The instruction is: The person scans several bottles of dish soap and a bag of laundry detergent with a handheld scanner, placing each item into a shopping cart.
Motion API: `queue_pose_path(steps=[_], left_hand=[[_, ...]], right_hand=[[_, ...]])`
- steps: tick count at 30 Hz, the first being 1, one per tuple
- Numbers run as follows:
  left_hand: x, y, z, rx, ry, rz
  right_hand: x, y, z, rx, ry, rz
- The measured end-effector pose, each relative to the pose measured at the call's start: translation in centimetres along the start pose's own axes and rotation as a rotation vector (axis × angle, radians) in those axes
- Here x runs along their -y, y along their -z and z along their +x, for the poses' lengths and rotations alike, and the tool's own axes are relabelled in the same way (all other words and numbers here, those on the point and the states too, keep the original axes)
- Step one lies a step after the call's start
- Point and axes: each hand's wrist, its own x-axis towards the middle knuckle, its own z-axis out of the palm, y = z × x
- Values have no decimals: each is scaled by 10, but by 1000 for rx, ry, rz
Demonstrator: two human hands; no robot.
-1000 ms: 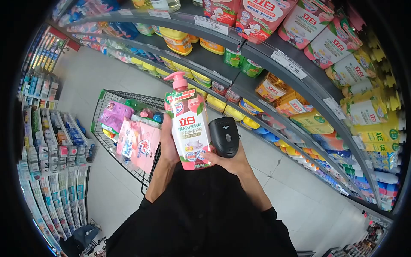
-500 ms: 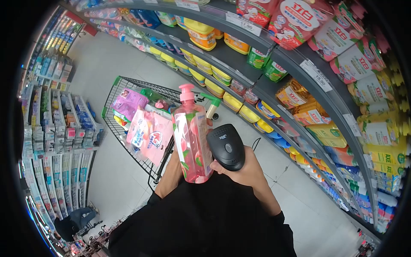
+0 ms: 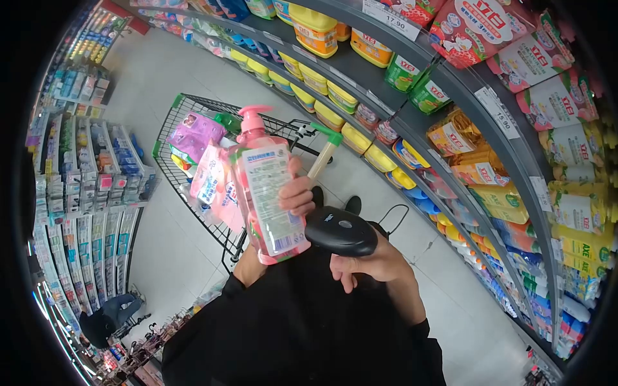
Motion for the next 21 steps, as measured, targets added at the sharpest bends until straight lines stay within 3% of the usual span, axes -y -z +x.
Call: queue_pose_path(steps=[3, 5, 11, 17, 21], left_hand=[[-15, 15, 4, 96, -32, 129], [-16, 11, 4, 123, -147, 327], [-24, 9, 4, 276, -157, 470], [-31, -2, -6, 123, -264, 454], [-65, 21, -26, 16, -423, 557]], right_hand=[[-5, 2, 4, 165, -23, 55], [-6, -2, 7, 140, -55, 58], [-7, -1, 13, 96, -120, 31], [-10, 4, 16, 153, -181, 44], [-20, 10, 17, 44, -84, 87]])
